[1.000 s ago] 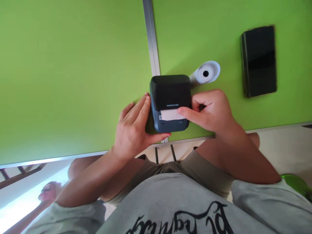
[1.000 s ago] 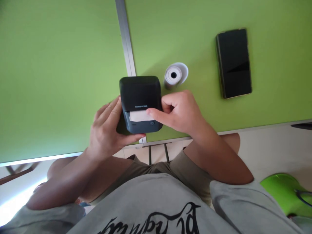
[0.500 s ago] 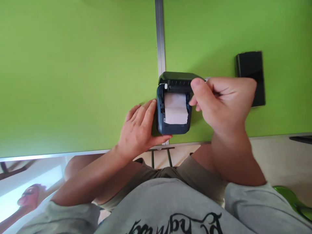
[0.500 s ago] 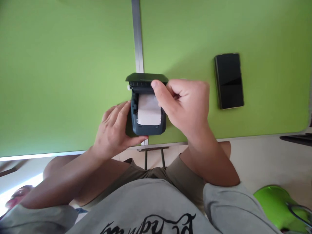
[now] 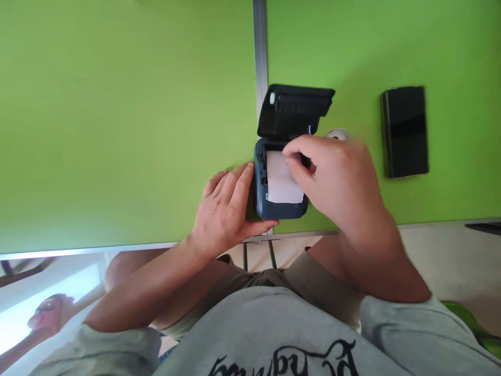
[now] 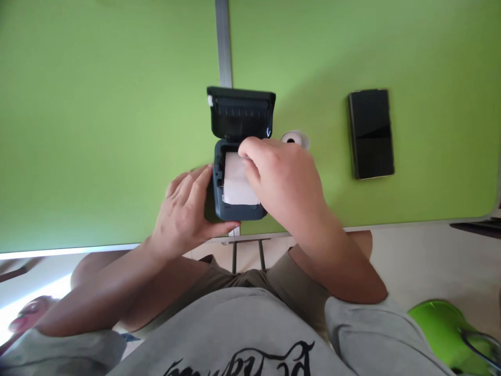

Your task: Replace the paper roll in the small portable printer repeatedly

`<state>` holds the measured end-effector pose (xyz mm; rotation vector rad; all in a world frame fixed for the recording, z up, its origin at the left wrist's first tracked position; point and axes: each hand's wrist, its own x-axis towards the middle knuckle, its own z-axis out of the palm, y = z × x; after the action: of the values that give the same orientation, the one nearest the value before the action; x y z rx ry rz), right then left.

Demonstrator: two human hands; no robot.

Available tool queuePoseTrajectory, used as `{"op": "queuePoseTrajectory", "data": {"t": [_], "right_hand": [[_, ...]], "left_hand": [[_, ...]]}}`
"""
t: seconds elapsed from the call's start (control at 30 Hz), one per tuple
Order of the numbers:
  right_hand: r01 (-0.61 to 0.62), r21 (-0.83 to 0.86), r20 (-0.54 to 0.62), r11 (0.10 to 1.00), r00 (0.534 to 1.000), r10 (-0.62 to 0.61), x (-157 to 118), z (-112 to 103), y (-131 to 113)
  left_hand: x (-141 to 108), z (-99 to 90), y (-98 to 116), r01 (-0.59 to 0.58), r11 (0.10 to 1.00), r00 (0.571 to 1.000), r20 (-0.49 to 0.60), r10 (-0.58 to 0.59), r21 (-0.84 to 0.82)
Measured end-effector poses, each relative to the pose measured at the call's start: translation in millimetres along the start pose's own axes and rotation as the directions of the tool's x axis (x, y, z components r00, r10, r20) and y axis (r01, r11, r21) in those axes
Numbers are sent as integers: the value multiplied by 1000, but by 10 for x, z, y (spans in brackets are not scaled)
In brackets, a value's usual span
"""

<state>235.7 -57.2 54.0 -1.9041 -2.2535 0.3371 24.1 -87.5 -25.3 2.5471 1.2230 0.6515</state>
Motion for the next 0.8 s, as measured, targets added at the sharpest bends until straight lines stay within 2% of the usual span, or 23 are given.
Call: {"op": "queuePoseTrajectory", "data": {"t": [0.4, 0.67, 0.8], "right_hand": [[64, -155, 241, 986, 970, -25, 68, -79, -16], [95, -95, 246, 991, 967, -69, 113, -85, 33], [77, 48, 150, 996, 985, -84, 45, -212, 45]], "left_hand": [[-9, 13, 6, 7, 1000, 1000, -5, -7, -14], [-6, 4, 2, 5, 1000, 1000, 3, -5, 20], [-9, 7, 1, 0, 1000, 1000, 10, 0, 7]]}}
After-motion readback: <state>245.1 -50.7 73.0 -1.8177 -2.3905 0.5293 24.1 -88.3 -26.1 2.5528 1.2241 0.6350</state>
